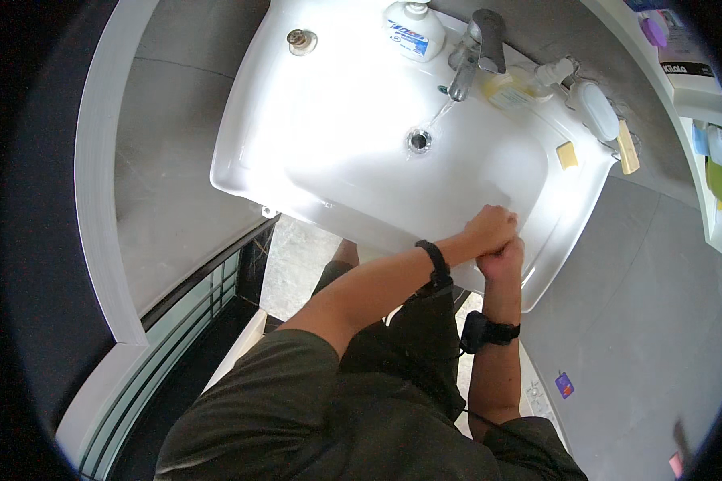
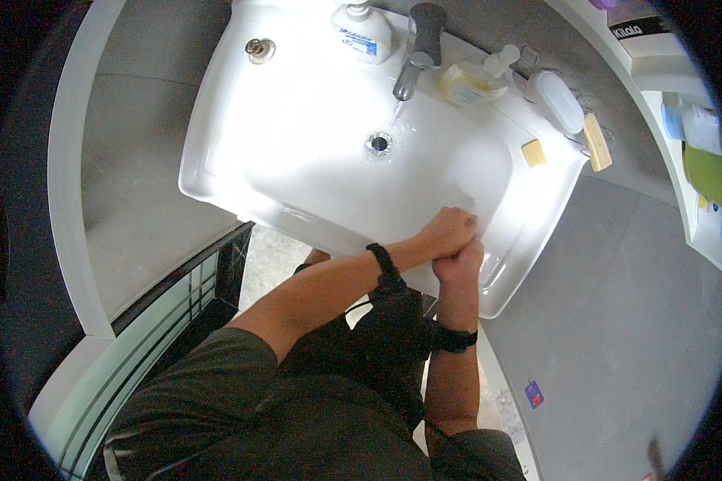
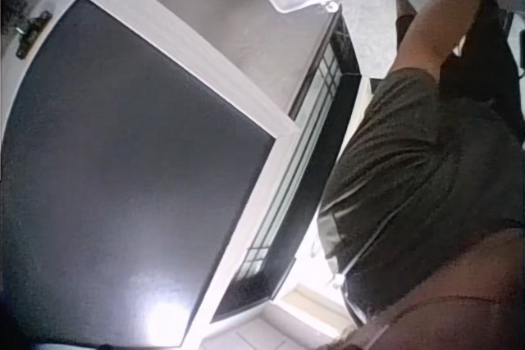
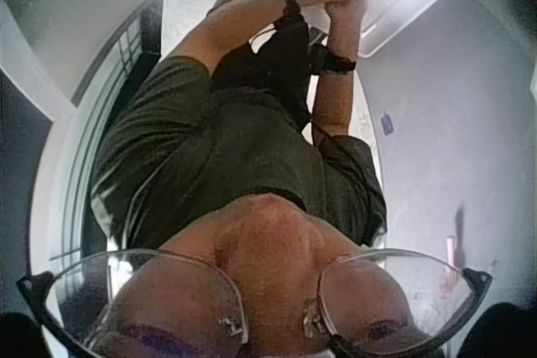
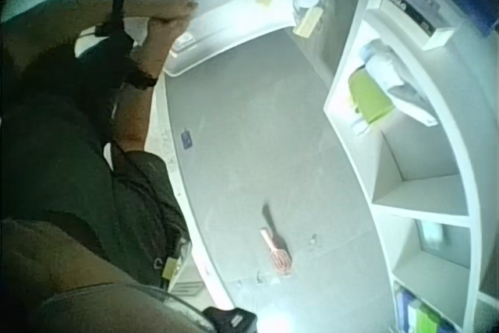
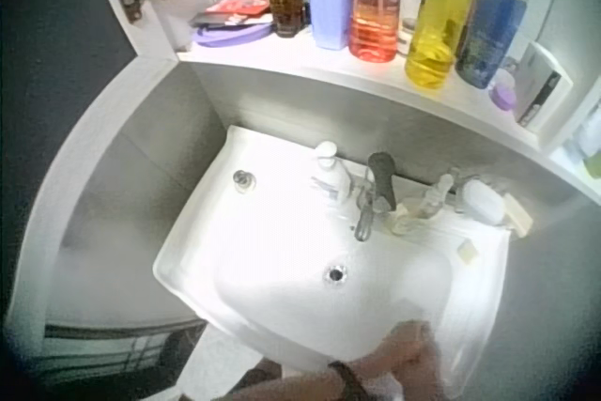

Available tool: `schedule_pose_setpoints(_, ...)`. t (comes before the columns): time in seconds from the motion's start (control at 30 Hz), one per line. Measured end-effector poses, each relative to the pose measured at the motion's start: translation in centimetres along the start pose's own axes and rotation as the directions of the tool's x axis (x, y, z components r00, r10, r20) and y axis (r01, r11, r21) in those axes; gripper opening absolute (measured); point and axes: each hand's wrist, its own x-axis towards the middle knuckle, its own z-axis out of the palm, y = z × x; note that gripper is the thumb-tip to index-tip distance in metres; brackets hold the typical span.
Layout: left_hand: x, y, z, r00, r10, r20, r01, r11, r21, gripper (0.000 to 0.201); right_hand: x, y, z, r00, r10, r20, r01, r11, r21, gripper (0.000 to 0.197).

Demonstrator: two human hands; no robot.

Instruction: The person washes a small pink cloth in a bathroom sink using liquid soap, then walks to a drying rack and hangs it along with a white towel.

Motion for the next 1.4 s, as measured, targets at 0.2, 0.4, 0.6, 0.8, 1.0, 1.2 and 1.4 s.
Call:
schedule_pose_setpoints(0.2,-0.5,-4.3,2.0,0.985,0.15,-0.086,-0.116,0.943,0.313,0.021,6.9,-0.1,-7.3,0.944,-0.028,0.329,0.146,0.929,-0.34,0.033)
schedule_pose_setpoints(0.4,1.3,-2.0,-6.8,0.753,0.101,-0.65,-0.01,0.99,0.142,0.03,8.1,-0.8,7.1,0.937,0.22,0.271,-0.166,0.964,-0.209,0.025)
schedule_pose_setpoints(0.6,0.6,-4.2,-11.4,0.713,-0.343,-0.612,0.004,0.874,-0.486,0.043,10.6,4.8,12.2,0.879,0.182,0.442,0.032,0.9,-0.434,0.023)
schedule_pose_setpoints(0.8,-0.8,-6.7,-13.8,0.571,0.129,-0.811,-0.175,0.984,0.033,0.032,10.6,7.8,14.4,0.779,0.412,0.474,-0.12,0.838,-0.532,0.042)
schedule_pose_setpoints(1.0,-5.0,-9.8,-16.9,0.675,0.407,-0.616,-0.232,0.909,0.346,0.021,8.4,9.1,12.4,0.76,0.453,0.467,-0.266,0.871,-0.412,0.048)
schedule_pose_setpoints(1.2,-11.2,-5.2,-15.9,0.738,0.24,-0.631,-0.165,0.97,0.177,0.02,1.9,11.8,7.6,0.509,0.512,0.692,-0.374,0.855,-0.358,0.06)
schedule_pose_setpoints(1.4,-5.7,-9.3,-19.1,0.584,0.365,-0.725,-0.135,0.924,0.357,0.018,9.8,12.5,14.2,0.57,0.564,0.597,-0.301,0.82,-0.487,0.06)
